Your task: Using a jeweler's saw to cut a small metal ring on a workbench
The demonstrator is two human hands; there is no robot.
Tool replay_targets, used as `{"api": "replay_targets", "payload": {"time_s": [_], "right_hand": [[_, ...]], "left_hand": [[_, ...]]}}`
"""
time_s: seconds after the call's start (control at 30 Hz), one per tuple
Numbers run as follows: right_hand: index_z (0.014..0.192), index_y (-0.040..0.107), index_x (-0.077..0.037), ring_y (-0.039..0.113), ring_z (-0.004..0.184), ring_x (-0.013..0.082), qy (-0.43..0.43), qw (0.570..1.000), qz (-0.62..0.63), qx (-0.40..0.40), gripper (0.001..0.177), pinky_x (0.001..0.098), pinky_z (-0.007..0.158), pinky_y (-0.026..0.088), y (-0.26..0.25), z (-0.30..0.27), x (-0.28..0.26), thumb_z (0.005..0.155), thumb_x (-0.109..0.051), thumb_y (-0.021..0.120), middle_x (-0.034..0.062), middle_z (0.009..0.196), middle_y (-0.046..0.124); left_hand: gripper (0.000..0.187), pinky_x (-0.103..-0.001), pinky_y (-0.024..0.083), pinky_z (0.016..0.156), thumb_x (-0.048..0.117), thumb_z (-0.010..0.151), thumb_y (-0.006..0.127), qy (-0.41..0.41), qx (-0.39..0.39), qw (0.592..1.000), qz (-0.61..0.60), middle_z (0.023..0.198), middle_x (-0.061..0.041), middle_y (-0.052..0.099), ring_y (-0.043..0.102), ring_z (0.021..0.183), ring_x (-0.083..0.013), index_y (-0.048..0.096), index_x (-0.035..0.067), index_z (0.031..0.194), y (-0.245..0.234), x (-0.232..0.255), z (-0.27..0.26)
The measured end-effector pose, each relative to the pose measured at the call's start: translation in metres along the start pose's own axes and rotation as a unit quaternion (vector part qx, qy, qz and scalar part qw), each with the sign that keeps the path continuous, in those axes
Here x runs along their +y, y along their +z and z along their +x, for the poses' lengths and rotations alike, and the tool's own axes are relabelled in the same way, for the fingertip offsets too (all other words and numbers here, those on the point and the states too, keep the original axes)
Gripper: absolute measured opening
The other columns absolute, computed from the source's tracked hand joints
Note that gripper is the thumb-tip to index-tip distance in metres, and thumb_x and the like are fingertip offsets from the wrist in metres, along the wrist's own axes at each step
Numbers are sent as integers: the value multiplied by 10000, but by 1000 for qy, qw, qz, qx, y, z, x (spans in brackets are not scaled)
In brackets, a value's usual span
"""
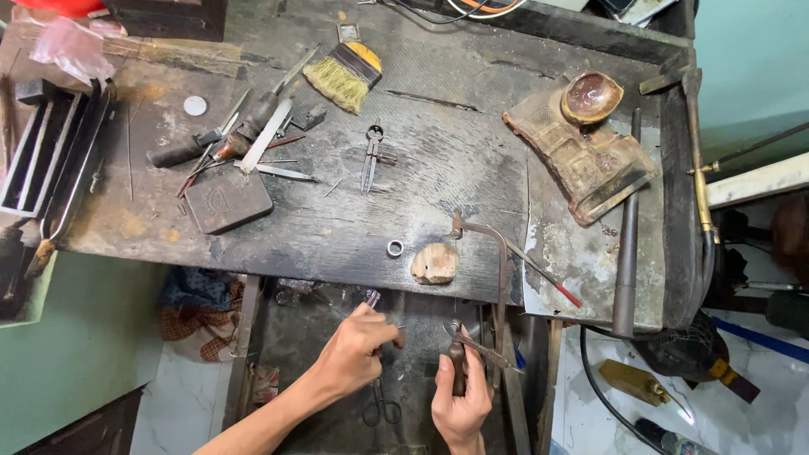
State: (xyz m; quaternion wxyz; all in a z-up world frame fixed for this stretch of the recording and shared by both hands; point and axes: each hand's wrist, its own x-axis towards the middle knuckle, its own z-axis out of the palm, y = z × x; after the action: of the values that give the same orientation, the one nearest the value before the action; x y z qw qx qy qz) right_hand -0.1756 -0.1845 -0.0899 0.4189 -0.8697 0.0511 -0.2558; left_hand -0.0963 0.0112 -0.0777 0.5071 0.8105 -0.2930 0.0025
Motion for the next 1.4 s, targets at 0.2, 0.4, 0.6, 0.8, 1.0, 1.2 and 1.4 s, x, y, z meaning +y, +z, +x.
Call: {"api": "replay_targets", "payload": {"time_s": [0.2, 0.4, 0.6, 0.8, 1.0, 1.2, 1.4], "right_hand": [[1306, 638, 34, 725, 695, 89, 15, 1000, 6, -12, 415, 224, 688, 596, -1, -1, 2, 949, -175, 665, 95, 1170, 770], [1221, 663, 51, 751, 810, 124, -15, 1000, -6, -2, 355, 241, 765, 609, -1, 2, 0, 952, -179, 664, 113, 1246, 742], [1233, 661, 47, 699, 647, 93, -1, 1000, 23, 4, 362, 231, 688, 595, -1, -4, 9, 950, -180, 660, 101, 1199, 756], [1207, 675, 39, 728, 751, 98, 0, 1000, 20, 13, 343, 228, 724, 609, -1, -5, 10, 944, -181, 667, 101, 1243, 744], [1230, 667, 53, 746, 740, 106, -14, 1000, 21, -1, 365, 230, 728, 625, -5, 0, 3, 948, -179, 664, 123, 1241, 745], [1174, 680, 38, 751, 718, 123, -9, 1000, 3, -2, 329, 254, 676, 630, -5, -2, 7, 944, -196, 671, 120, 1213, 755], [1251, 657, 45, 755, 1112, 245, -40, 999, -3, -1, 379, 323, 989, 593, -5, -1, 7, 949, -184, 668, 145, 1287, 723]], "left_hand": [[447, -311, 380, 716, -199, 458, 451, -17, -12, 1000, -22, 574, -17, 536, 512, 520, -195, 610, 79, 769, 4, -3, -5], [430, -297, 356, 676, -213, 445, 426, -34, 15, 999, -22, 549, -4, 441, 402, 494, -153, 569, 90, 715, 3, -1, -7], [350, -380, 500, 794, -184, 823, 524, 48, 110, 990, 75, 946, -136, 681, 628, 879, -289, 670, -11, 1091, -49, 27, 29], [212, -451, 432, 896, 46, 1017, 704, -56, 259, 901, 345, 1078, -235, 617, 524, 992, -378, 655, -68, 1189, -152, 4, 82], [368, -438, 549, 745, 244, 1034, 796, -231, 222, 874, 366, 1109, -204, 546, 553, 1009, -312, 662, -57, 1197, -177, -25, 93], [257, -562, 530, 667, 222, 1031, 792, -260, 225, 857, 385, 1072, -207, 622, 640, 860, -419, 690, 15, 1145, -187, -35, 92], [277, -541, 476, 889, 119, 1096, 644, -243, 188, 894, 325, 1035, -318, 655, 642, 904, -467, 706, -113, 1235, -199, -34, 97]]}}
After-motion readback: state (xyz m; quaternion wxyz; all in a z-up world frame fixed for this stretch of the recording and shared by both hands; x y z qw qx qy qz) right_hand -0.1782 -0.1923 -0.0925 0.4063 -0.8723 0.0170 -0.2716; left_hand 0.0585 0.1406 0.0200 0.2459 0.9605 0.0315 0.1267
